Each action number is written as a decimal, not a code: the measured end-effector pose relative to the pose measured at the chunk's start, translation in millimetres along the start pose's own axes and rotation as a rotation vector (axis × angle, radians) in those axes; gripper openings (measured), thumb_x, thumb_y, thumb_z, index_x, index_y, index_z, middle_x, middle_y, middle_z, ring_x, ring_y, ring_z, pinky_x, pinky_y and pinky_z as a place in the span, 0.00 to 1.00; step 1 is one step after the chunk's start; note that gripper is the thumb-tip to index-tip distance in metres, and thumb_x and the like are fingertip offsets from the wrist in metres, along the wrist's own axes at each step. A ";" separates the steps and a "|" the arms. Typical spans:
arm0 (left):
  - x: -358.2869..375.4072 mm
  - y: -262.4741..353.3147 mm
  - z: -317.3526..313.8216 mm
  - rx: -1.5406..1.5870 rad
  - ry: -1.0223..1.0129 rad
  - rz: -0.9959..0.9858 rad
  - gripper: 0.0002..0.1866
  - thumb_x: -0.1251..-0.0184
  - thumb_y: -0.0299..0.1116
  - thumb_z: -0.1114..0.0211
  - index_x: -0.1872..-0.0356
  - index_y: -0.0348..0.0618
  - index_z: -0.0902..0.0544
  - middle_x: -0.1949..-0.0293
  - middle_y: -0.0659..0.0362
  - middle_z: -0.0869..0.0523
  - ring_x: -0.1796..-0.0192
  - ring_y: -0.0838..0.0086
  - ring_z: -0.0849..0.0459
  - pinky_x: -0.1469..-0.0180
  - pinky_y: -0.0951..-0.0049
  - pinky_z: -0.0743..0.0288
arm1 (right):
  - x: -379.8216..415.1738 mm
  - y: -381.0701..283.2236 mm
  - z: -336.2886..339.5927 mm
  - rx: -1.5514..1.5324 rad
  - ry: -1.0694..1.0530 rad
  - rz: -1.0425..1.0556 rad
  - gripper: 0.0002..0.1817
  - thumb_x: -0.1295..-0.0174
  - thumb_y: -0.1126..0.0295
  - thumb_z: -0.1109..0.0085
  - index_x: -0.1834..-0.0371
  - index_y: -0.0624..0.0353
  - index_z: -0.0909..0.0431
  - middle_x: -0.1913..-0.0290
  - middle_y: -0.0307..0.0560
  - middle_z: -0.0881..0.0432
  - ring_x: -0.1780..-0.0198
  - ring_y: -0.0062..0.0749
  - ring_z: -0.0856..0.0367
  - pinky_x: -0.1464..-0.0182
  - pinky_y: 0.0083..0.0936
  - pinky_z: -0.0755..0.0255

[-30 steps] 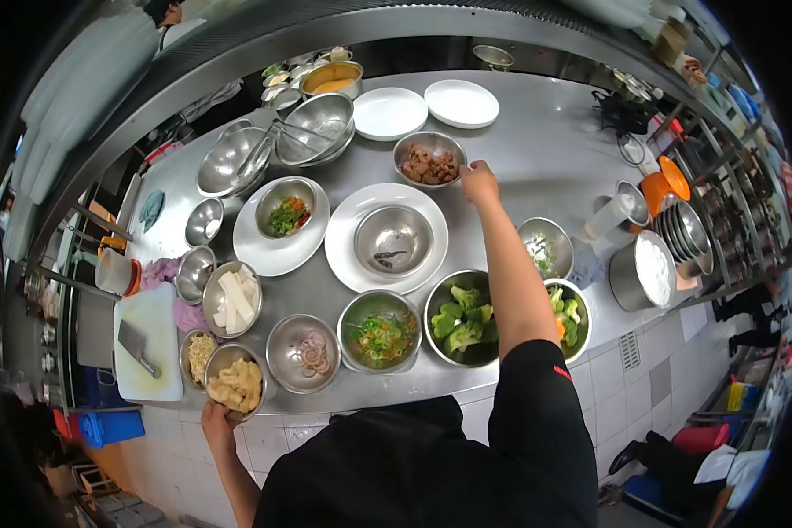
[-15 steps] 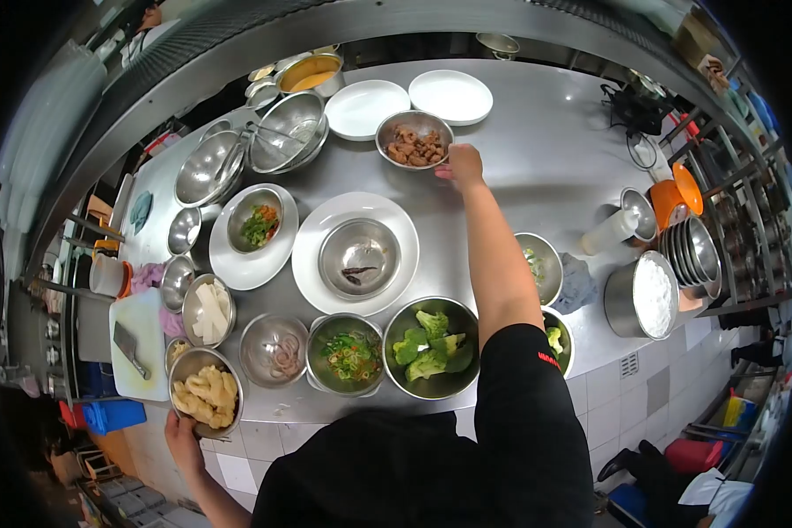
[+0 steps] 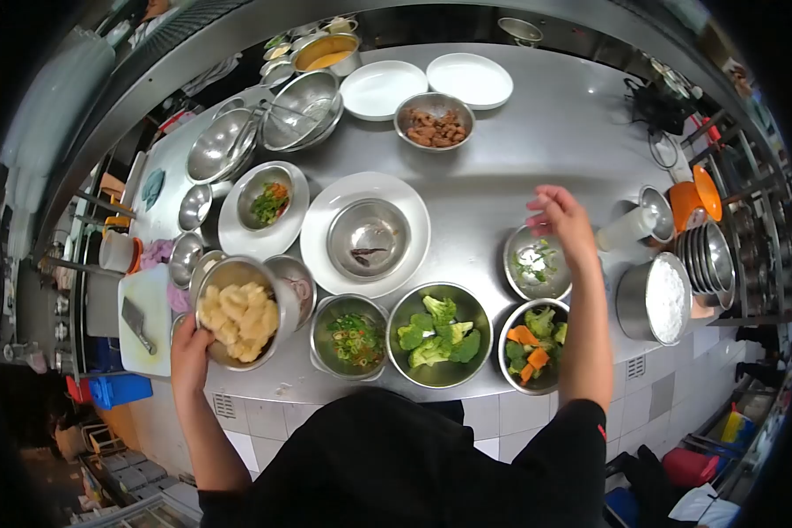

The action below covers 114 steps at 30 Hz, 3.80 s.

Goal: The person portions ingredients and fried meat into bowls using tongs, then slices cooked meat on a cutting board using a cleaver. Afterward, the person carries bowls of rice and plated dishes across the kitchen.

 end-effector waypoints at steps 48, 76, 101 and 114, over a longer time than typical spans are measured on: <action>-463.2 -231.1 625.0 0.220 0.738 0.294 0.40 0.32 0.63 0.43 0.31 0.40 0.34 0.40 0.35 0.29 0.55 0.41 0.15 0.61 0.51 0.15 | 339.2 -46.2 -527.2 -0.077 0.021 -0.191 0.14 0.28 0.67 0.47 0.47 0.67 0.26 0.62 0.52 0.16 0.70 0.28 0.19 0.65 0.24 0.24; -208.2 -98.8 508.2 -0.132 0.149 -0.211 0.12 0.35 0.30 0.49 0.62 0.35 0.18 0.69 0.56 0.16 0.77 0.74 0.19 0.73 0.78 0.26 | 334.4 10.7 -494.6 -0.209 -0.259 -0.328 0.15 0.29 0.70 0.42 0.43 0.64 0.25 0.58 0.46 0.15 0.60 0.25 0.17 0.56 0.23 0.22; 67.1 39.3 -32.5 -0.024 -0.474 -0.162 0.07 0.34 0.28 0.42 0.63 0.36 0.19 0.75 0.61 0.18 0.73 0.79 0.18 0.69 0.75 0.26 | 332.1 8.4 -153.7 -0.285 -0.462 -0.092 0.18 0.33 0.72 0.40 0.41 0.67 0.25 0.58 0.50 0.15 0.57 0.30 0.17 0.52 0.28 0.22; 36.0 41.2 -49.3 -0.136 -0.465 -0.402 0.07 0.34 0.29 0.43 0.70 0.37 0.23 0.78 0.59 0.18 0.76 0.78 0.20 0.73 0.73 0.29 | 323.4 -12.5 -167.9 -0.239 -0.451 -0.096 0.16 0.32 0.73 0.42 0.42 0.66 0.25 0.58 0.49 0.15 0.58 0.28 0.17 0.53 0.26 0.23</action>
Point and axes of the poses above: each hand's wrist, its own x-axis away from the middle knuckle, its own z-axis out of the back of the hand, y = z × x, the point moved 3 cm from there along -x, towards the middle knuckle
